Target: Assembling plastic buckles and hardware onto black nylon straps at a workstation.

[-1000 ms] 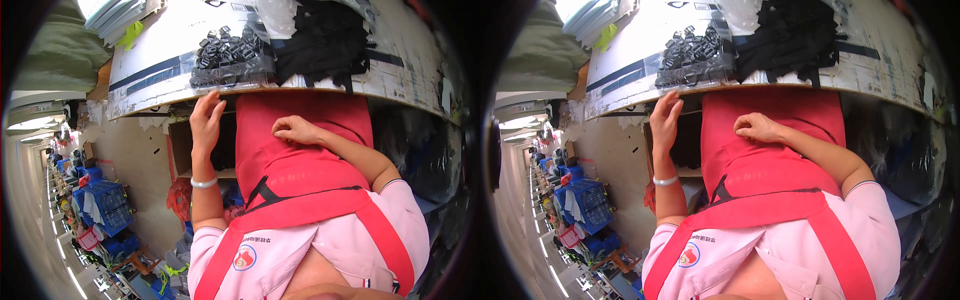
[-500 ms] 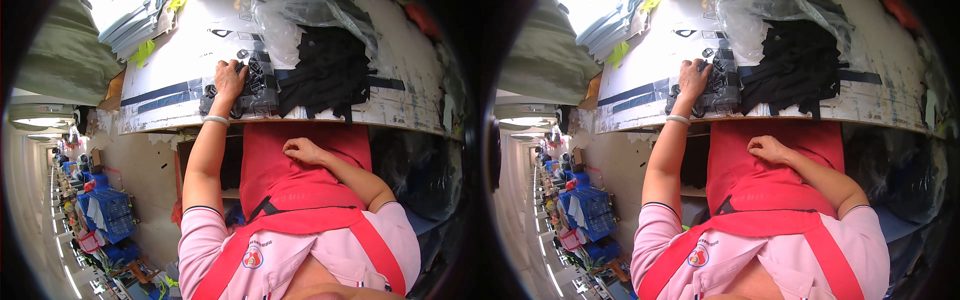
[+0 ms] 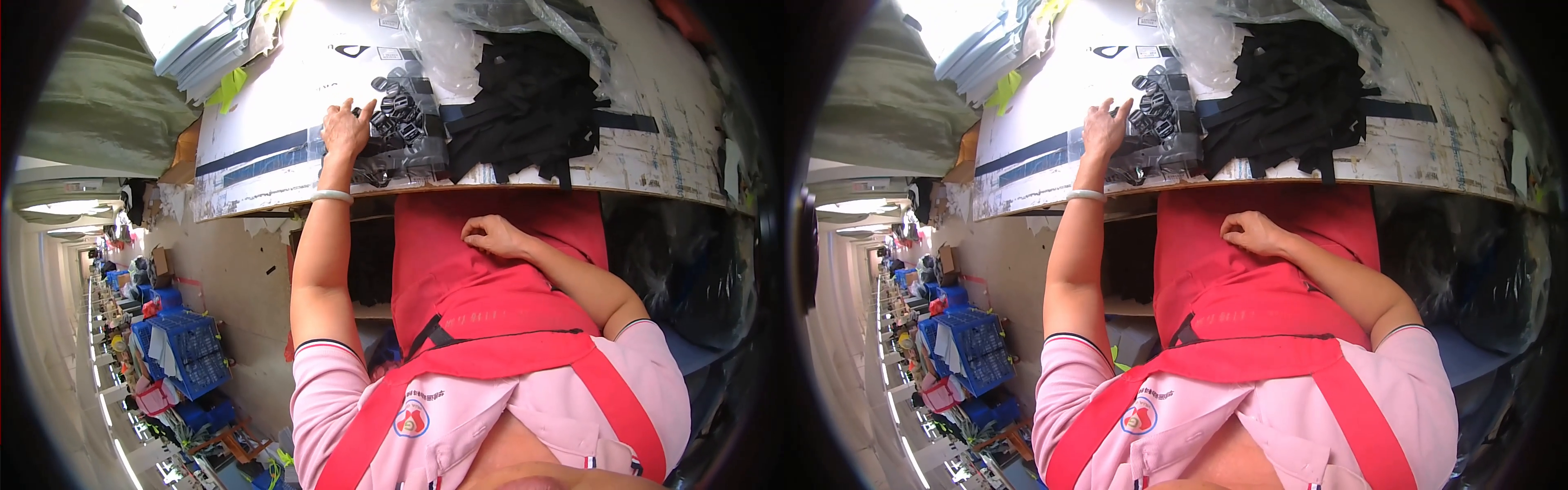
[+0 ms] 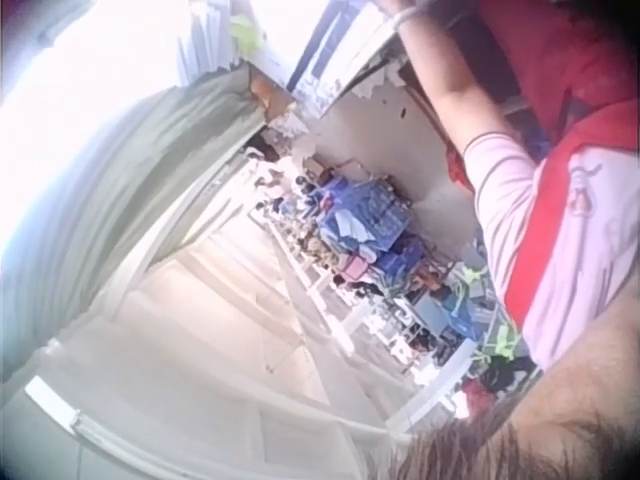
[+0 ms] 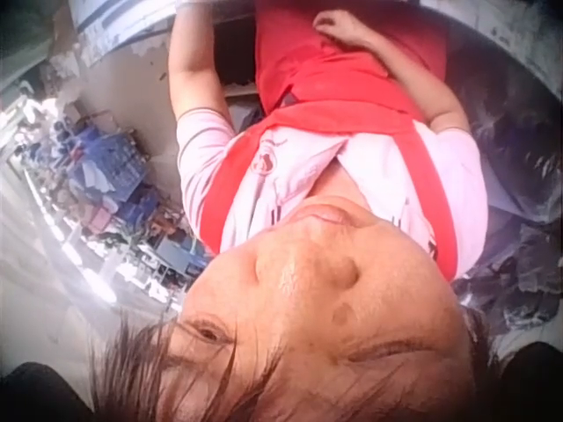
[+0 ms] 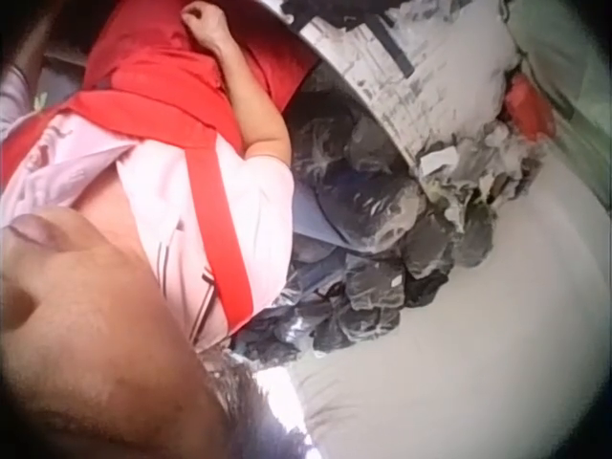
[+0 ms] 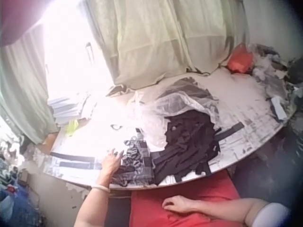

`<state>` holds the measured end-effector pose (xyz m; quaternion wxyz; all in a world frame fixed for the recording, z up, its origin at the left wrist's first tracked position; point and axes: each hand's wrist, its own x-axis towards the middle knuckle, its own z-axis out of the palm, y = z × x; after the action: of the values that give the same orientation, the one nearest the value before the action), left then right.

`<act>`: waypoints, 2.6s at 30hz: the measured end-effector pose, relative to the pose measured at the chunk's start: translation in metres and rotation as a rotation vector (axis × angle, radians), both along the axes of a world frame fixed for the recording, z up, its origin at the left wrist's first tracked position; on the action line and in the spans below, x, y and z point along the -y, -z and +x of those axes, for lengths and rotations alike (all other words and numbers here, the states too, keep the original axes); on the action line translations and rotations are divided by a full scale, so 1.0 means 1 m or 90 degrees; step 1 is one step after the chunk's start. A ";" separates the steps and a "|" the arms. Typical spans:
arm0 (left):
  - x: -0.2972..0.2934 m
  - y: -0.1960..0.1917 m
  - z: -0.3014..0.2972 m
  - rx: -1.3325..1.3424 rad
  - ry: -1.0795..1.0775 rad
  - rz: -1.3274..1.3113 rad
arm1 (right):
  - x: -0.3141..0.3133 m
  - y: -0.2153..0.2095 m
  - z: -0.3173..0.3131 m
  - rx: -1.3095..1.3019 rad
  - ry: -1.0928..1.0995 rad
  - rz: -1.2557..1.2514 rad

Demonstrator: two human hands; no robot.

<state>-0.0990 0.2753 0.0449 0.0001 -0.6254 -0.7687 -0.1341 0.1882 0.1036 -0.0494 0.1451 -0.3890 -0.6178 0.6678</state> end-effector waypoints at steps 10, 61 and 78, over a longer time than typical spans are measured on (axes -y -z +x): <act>0.007 0.022 0.006 0.152 0.180 0.040 | -0.001 -0.001 -0.006 0.028 -0.006 -0.014; 0.219 0.052 0.105 1.269 -0.020 -0.290 | -0.080 -0.073 0.066 0.409 0.255 0.865; 0.205 0.034 0.115 1.154 0.060 -0.221 | -0.066 -0.099 0.045 0.140 0.338 0.901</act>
<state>0.0159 0.0700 0.0114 -0.7009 -0.3034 -0.4578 -0.4552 0.2334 0.1698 0.0496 0.4531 -0.4033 -0.7949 0.0127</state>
